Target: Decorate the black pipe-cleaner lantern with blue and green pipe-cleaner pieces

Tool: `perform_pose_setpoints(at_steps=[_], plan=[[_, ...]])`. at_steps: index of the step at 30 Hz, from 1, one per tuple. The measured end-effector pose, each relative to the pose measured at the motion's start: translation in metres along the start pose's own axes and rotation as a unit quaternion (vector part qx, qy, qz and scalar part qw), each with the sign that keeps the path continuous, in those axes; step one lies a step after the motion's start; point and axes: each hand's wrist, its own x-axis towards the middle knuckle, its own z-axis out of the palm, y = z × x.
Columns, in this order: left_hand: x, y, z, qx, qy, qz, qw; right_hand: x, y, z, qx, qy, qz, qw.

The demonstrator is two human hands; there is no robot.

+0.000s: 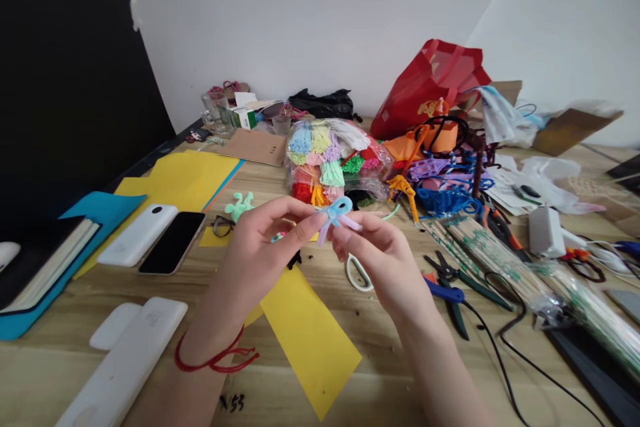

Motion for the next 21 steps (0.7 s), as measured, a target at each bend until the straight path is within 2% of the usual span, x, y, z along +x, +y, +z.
perform_pose_setpoints(at_steps=[6, 11, 21], plan=[[-0.0001, -0.0001, 0.0004, -0.019, -0.012, -0.008, 1.0, 0.0001, 0.0002, 0.0019, -0.005, -0.022, -0.005, 1.0], [0.0009, -0.0033, 0.0004, -0.013, -0.026, 0.039, 0.999, 0.0009, -0.0041, 0.0056, -0.004, -0.036, 0.01, 0.999], [0.0008, -0.0081, -0.0051, -0.004, -0.026, 0.082, 0.996, -0.0038, -0.0037, -0.0003, 0.034, -0.08, 0.04, 0.995]])
